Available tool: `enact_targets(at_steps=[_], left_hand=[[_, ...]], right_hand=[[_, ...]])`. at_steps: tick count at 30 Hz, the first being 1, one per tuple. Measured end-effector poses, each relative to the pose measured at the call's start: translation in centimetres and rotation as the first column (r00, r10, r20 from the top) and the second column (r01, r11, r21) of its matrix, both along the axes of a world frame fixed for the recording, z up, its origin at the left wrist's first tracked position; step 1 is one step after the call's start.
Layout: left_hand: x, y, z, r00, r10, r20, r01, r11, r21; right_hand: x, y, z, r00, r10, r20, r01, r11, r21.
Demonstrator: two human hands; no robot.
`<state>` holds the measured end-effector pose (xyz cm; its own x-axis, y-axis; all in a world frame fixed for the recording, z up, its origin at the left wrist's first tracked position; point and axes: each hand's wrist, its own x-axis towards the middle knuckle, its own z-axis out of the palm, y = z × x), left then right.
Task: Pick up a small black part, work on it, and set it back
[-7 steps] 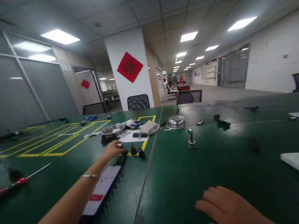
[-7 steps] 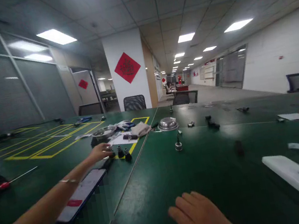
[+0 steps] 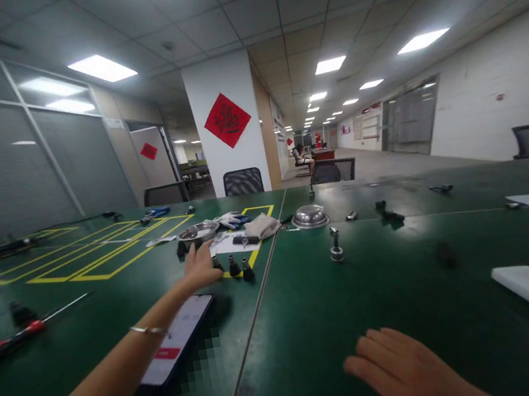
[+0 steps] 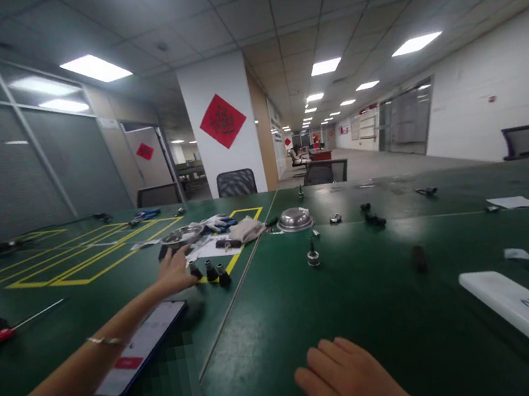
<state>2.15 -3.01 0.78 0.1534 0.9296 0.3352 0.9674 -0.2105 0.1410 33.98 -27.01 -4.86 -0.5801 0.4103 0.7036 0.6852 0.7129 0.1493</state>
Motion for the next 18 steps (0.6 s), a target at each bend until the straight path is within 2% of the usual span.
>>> enact_targets(at_steps=[3, 7, 11, 15, 18], left_hand=[[2.1, -2.4, -0.7, 0.996, -0.045, -0.071, 0.051, 0.994, 0.095], [4.8, -4.4, -2.4, 0.985, -0.108, -0.135, 0.123, 0.986, 0.114], [6.5, -3.9, -3.5, 0.976, -0.156, -0.153, 0.174, 0.979, 0.11], [8.1, -2.4, -3.9, 0.931, -0.333, -0.15, 0.34, 0.94, 0.021], [9.4, -1.9, -4.0, 0.899, -0.422, -0.116, 0.418, 0.907, -0.055]], right_hand=[[-0.1, 0.0, 0.1, 1.0, 0.005, 0.0, -0.005, 0.999, 0.033], [-0.4, 0.2, -0.1, 0.999, 0.042, -0.007, -0.041, 0.996, 0.074], [-0.8, 0.1, -0.1, 0.997, 0.08, 0.023, -0.082, 0.988, 0.134], [-1.0, -0.1, 0.1, 0.994, 0.082, 0.069, -0.093, 0.981, 0.171], [-0.9, 0.0, 0.1, 0.993, 0.098, 0.072, -0.109, 0.979, 0.173]])
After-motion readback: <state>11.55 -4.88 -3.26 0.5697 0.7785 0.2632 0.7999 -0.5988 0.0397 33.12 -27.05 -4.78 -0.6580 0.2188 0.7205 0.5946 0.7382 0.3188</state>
